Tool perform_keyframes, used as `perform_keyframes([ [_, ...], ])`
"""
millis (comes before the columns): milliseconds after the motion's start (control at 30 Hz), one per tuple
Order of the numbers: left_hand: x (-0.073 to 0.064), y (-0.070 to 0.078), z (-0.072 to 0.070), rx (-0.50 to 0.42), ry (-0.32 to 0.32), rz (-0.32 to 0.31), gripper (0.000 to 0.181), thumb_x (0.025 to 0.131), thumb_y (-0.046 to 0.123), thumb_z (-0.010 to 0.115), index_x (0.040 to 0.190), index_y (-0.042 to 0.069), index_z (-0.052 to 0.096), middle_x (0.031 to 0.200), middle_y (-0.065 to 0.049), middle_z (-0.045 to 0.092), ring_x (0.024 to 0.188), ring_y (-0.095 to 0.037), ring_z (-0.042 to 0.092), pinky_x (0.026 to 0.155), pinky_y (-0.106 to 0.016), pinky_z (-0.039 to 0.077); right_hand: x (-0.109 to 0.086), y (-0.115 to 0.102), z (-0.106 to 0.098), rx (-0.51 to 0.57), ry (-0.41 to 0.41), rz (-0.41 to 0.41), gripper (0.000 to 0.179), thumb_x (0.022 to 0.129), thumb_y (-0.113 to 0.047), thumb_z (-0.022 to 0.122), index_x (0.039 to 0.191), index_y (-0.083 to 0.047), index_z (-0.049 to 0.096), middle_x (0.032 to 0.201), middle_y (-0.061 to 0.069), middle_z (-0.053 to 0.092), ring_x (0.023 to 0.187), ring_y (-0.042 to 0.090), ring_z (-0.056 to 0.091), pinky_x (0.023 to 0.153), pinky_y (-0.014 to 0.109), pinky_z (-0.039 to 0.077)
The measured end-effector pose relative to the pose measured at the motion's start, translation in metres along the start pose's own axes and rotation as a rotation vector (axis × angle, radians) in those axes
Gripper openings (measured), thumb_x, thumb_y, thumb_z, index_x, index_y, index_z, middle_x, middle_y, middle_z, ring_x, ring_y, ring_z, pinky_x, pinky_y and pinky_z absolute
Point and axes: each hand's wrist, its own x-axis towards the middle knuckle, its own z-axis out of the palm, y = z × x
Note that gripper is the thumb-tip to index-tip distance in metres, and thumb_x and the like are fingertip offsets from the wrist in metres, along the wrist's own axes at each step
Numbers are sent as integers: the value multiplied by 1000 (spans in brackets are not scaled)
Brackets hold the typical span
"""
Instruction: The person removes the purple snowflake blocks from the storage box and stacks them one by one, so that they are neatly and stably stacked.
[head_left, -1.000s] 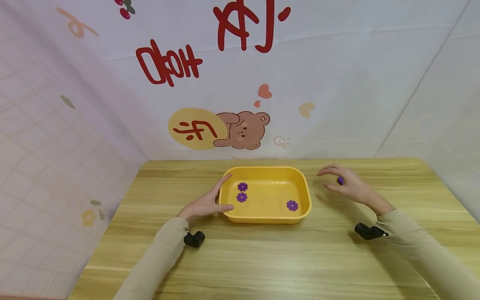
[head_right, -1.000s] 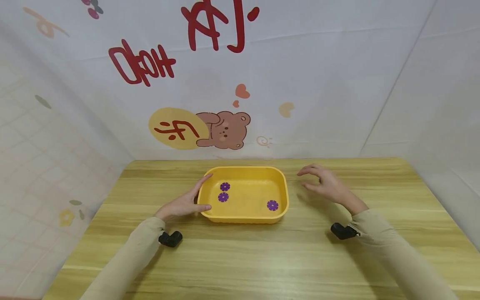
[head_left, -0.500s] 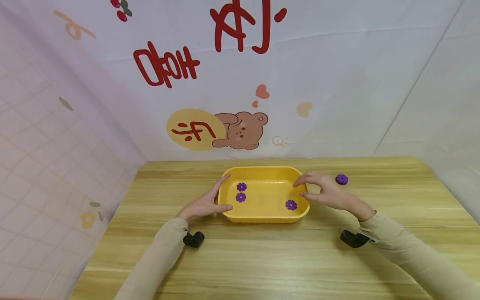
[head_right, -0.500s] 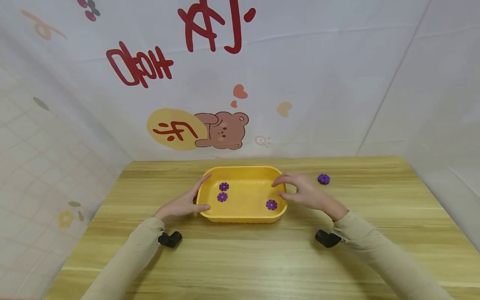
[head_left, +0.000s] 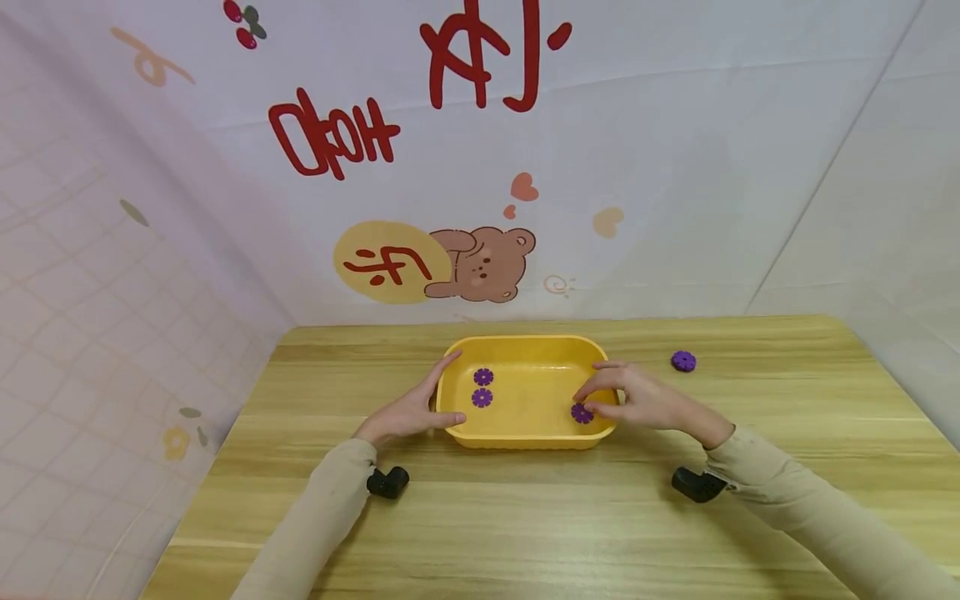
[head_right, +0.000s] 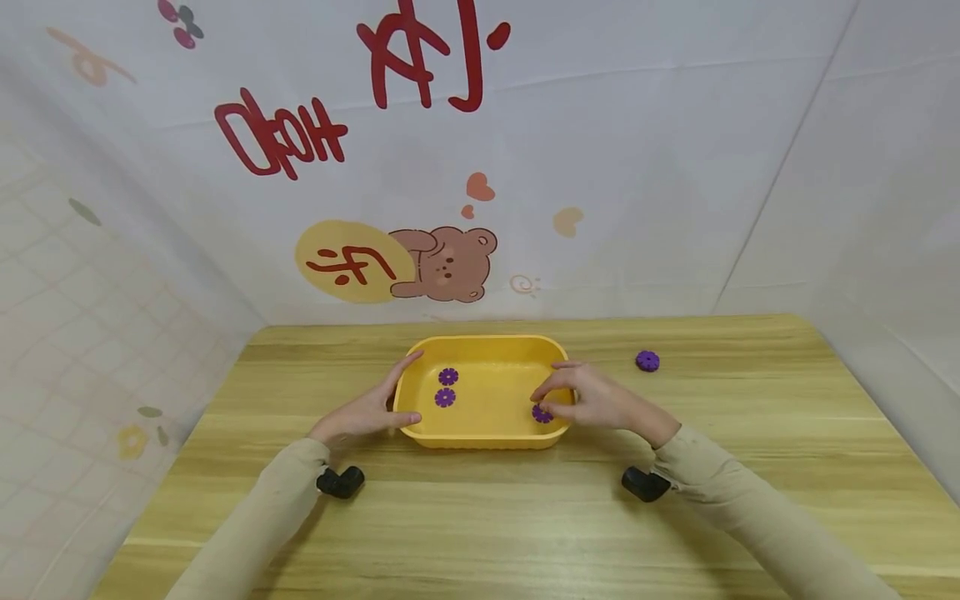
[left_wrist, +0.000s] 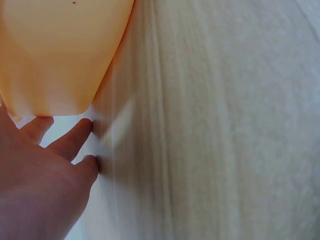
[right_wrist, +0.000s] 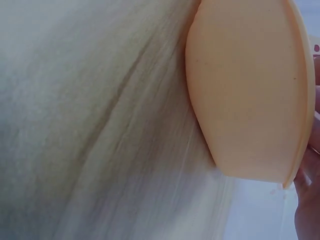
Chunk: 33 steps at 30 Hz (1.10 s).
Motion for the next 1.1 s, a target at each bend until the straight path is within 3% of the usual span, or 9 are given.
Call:
perform_keyframes([
  [267,1,-1,-1,-8,-9,2,103,86,18,75,156,30,0,160,-11,-9,144,-32,8,114,-48,13,4,-2,5,-101,-75,-25,8,89,-12,69,94,-10,75,93,-8,71,90,9,64,97,55,33],
  [500,-11,26,-1,-26,-16,14,100,86,14,74,156,19,3,159,-18,-5,143,-36,12,114,-49,15,8,-3,9,-237,-119,-10,17,96,-25,61,90,-17,75,90,-13,69,87,5,63,98,50,35],
  [733,2,-3,-1,0,-4,48,101,86,22,75,155,34,2,160,-8,-7,144,-30,11,114,-47,15,11,-8,10,-311,-180,-13,26,100,-26,55,93,-16,77,98,-7,71,94,10,64,98,52,35],
  [1100,2,-4,0,-12,-2,34,100,86,21,75,155,36,3,160,-8,-5,144,-29,13,114,-46,15,28,-15,13,-331,-274,34,30,101,-33,51,102,-16,75,102,-4,70,92,11,64,82,38,46],
])
